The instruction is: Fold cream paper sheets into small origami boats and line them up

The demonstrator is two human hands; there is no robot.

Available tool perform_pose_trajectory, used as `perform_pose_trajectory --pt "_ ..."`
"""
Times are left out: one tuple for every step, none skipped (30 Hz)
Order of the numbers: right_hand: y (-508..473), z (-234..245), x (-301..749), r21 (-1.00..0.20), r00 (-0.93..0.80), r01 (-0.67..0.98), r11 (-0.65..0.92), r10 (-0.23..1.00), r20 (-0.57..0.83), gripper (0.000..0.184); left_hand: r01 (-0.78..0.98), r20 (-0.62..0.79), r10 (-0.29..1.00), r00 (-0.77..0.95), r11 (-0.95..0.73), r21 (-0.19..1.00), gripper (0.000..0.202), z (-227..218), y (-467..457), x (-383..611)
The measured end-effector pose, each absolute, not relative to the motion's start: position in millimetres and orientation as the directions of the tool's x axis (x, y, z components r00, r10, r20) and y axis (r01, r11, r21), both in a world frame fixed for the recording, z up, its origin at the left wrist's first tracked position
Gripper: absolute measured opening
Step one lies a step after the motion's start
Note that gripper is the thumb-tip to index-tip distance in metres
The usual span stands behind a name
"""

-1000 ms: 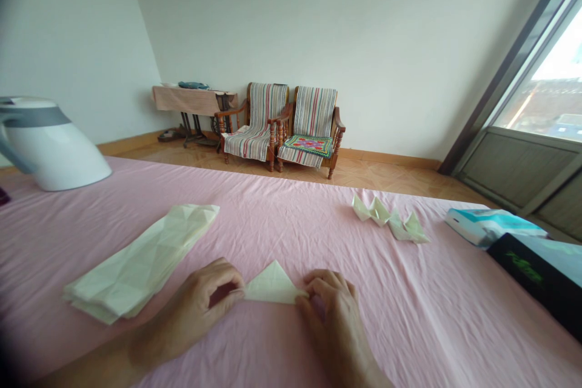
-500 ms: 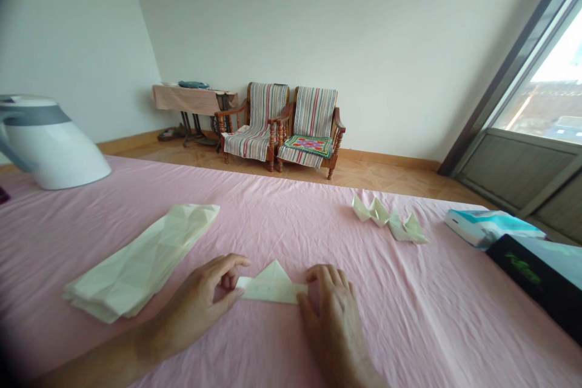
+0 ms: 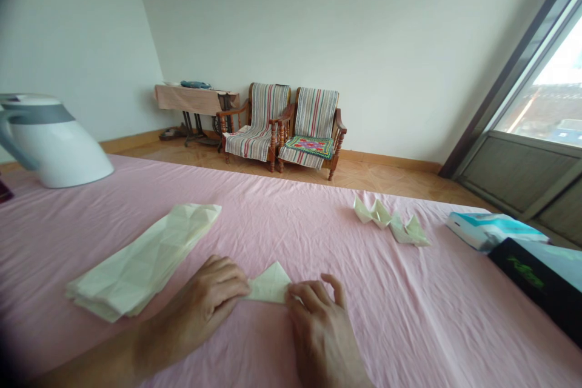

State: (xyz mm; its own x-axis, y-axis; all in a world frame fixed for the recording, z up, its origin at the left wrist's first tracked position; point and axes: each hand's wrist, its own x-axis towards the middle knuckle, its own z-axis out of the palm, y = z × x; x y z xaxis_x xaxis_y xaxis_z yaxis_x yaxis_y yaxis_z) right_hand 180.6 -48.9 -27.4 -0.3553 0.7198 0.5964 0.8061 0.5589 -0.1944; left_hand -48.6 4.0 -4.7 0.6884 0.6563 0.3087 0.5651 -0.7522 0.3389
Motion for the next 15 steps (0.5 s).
perform_pose_trajectory --pt "-49 -27 181 -0.172 -0.358 0.82 0.546 0.723 0.59 0.037 0.571 0.299 0.658 0.691 -0.751 0.331 0.012 -4 4 -49" --pt "-50 -26 181 -0.147 -0.365 0.831 0.537 0.725 0.584 0.037 0.577 0.29 0.659 0.694 -0.75 0.323 0.011 -3 4 -49" --pt "-50 -25 181 -0.119 -0.376 0.839 0.531 0.723 0.58 0.037 0.584 0.281 0.661 0.696 -0.749 0.315 0.011 -2 3 -50" --pt "-51 -23 182 -0.09 -0.386 0.844 0.528 0.717 0.581 0.035 0.592 0.276 0.664 0.695 -0.746 0.304 0.011 -1 3 -49" --pt "-51 -22 182 -0.064 -0.396 0.848 0.526 0.709 0.584 0.033 0.601 0.269 0.667 0.695 -0.744 0.292 0.01 0 2 -49" --pt "-52 -20 183 -0.047 -0.402 0.85 0.525 0.703 0.587 0.029 0.611 0.261 0.67 0.694 -0.741 0.279 0.009 1 2 -48" --pt "-52 -20 183 -0.041 -0.404 0.849 0.526 0.698 0.592 0.025 0.618 0.252 0.672 0.696 -0.74 0.266 0.008 2 1 -48" --pt "-53 -19 184 -0.051 -0.396 0.849 0.526 0.697 0.598 0.022 0.624 0.243 0.673 0.699 -0.739 0.254 0.008 4 1 -47" --pt "-53 -19 184 -0.077 -0.379 0.847 0.525 0.7 0.606 0.02 0.625 0.233 0.671 0.705 -0.741 0.244 0.009 5 0 -47" --pt "-54 -20 185 -0.114 -0.354 0.845 0.522 0.708 0.611 0.021 0.624 0.22 0.666 0.713 -0.745 0.235 0.011 7 -1 -47" --pt "-54 -21 185 -0.158 -0.325 0.843 0.515 0.72 0.613 0.022 0.619 0.208 0.659 0.723 -0.751 0.228 0.013 9 -2 -46" --pt "-54 -23 185 -0.204 -0.291 0.84 0.503 0.735 0.612 0.024 0.611 0.196 0.649 0.735 -0.759 0.223 0.014 11 -2 -46" --pt "-54 -24 185 -0.246 -0.261 0.836 0.49 0.751 0.606 0.026 0.603 0.192 0.639 0.745 -0.767 0.218 0.014 12 -3 -46" --pt "-54 -26 186 -0.281 -0.237 0.833 0.476 0.767 0.597 0.027 0.596 0.191 0.63 0.752 -0.775 0.211 0.014 14 -4 -46" --pt "-53 -27 186 -0.307 -0.222 0.83 0.466 0.78 0.586 0.028 0.589 0.198 0.622 0.758 -0.782 0.203 0.014 15 -5 -46"
